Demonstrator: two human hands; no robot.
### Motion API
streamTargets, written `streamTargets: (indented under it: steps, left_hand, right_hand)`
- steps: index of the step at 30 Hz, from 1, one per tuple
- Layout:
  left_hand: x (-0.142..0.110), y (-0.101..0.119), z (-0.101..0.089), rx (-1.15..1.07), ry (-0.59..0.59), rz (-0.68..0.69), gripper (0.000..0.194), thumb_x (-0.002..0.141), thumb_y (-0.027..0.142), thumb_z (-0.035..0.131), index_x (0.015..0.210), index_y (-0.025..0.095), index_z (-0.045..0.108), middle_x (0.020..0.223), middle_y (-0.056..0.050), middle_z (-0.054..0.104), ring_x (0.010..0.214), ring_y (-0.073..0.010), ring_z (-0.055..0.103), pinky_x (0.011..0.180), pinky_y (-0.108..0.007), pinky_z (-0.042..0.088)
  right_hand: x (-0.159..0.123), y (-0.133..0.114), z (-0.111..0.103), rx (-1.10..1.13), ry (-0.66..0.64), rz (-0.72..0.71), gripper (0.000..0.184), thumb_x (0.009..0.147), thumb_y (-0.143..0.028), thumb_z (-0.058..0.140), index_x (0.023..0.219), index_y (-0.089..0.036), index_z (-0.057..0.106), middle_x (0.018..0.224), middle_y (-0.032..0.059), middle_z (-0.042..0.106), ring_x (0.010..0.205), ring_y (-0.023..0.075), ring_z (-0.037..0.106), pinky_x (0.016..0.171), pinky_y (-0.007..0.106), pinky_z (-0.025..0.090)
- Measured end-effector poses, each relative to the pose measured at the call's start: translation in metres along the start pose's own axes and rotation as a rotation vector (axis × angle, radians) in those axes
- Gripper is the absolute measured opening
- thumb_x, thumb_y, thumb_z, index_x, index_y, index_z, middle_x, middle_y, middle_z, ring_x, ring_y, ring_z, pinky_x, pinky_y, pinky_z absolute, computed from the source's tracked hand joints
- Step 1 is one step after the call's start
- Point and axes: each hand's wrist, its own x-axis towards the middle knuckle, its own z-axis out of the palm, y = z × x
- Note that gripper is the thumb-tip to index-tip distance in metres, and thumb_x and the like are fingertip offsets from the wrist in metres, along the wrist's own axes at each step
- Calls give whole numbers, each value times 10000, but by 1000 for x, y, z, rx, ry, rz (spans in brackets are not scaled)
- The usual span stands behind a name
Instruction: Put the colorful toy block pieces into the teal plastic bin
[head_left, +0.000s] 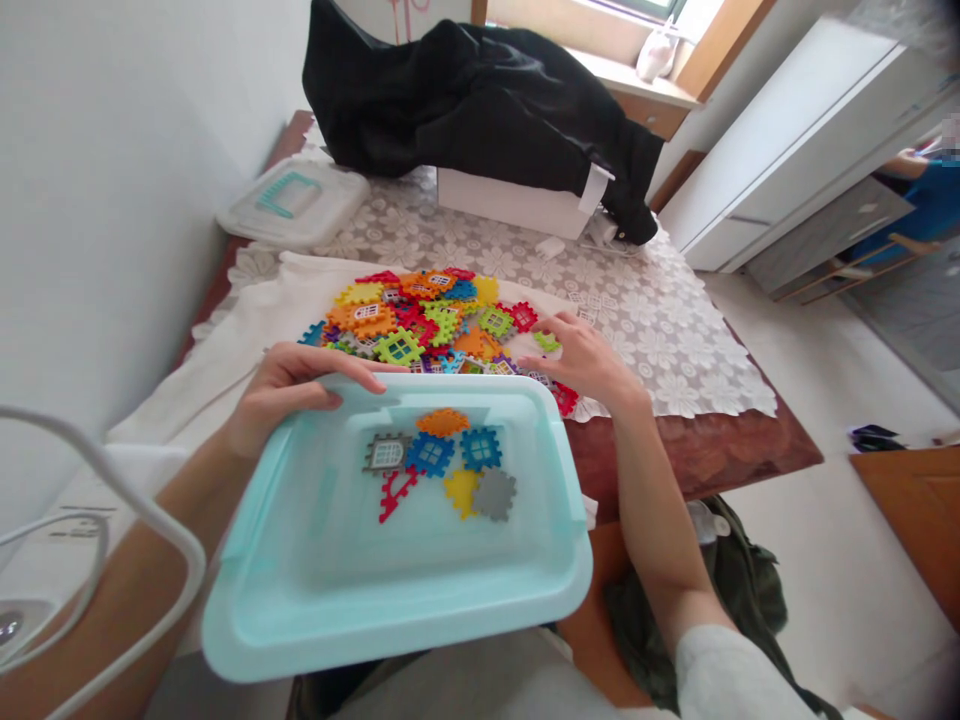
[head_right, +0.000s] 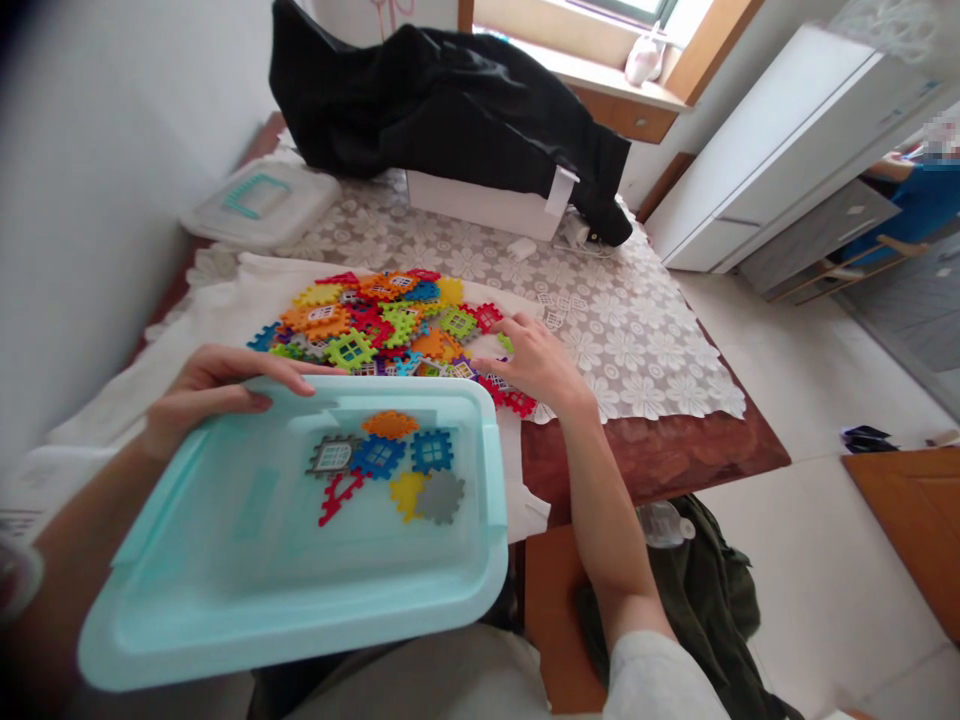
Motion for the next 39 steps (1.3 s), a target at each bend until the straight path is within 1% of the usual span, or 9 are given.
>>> streamTargets:
  steps: [3,5,8,14,19,24,29,36,39]
  left_hand:
    - [1,2,3,-2,-7,6,247,721,207,826,895,187,1001,1139,-139,928,1014,-316,934,856,-236,697]
    - [2,3,4,-2,-12,4,239,723,211,832,892,194,1001,1132,-134,929,1006,-318,936,848,-238,699]
    - [3,4,4,3,-9,-6,227,718,222,843,880,196,1000,1126,-135,928,974,-330,937,817,-258,709]
    - [2,4,2,6,13,-30,225,704,223,846,866,190,998,1119,-143,929,966,-344,935,807,-271,717]
    - [0,1,-3,-4,10,-68,227,720,235,866,890,169,1000,1170,-164,927,1040,-382,925,840,-300,719]
    - [1,4,2,20,56,-74,224,668,249,861,836,184,994,1112,-153,934,1015,-384,923,802,-308,708]
    - [2,6,7,46,87,-81,223,640,255,844,805,221,990,1069,-127,938,997,-366,923,785,-301,693]
    - [4,5,5,53,54,-62,232,642,274,837,810,224,990,1078,-137,937,1018,-381,924,832,-326,696]
    - [3,5,5,44,53,-57,234,650,266,832,817,226,991,1082,-140,936,997,-383,923,821,-340,698]
  right_hand:
    - [-17,6,-13,-137,-251,85,815,961,-582,891,1681,-301,633,1681,162,620,1578,424,626,1354,588,502]
    - [-22,6,-15,-194,-380,136,986,901,-513,937,1773,-304,527,1799,172,510,1644,444,567,1369,574,491]
    - [-22,5,-12,-266,-432,141,942,890,-394,922,1749,-287,550,1782,183,525,1572,451,620,1289,552,556]
    - [-12,-3,-8,-290,-345,79,513,966,-173,750,1476,-222,729,1459,181,717,1332,381,744,1134,471,610]
    - [-5,-8,-3,-219,-263,38,502,961,-131,728,1456,-216,739,1431,169,772,1324,380,749,1119,459,601]
    - [6,-6,11,-110,-100,3,633,970,-143,720,1596,-230,687,1598,169,737,1454,412,718,1246,551,578]
    - [15,-5,26,3,86,-40,635,1012,-227,762,1643,-250,687,1610,162,727,1512,391,702,1328,588,556]
    - [15,5,18,179,89,-99,474,1093,-361,697,1554,-268,763,1562,145,764,1377,343,775,1273,588,616]
    - [12,14,10,97,92,-33,565,1084,-497,750,1597,-260,728,1682,167,677,1574,391,653,1368,625,518]
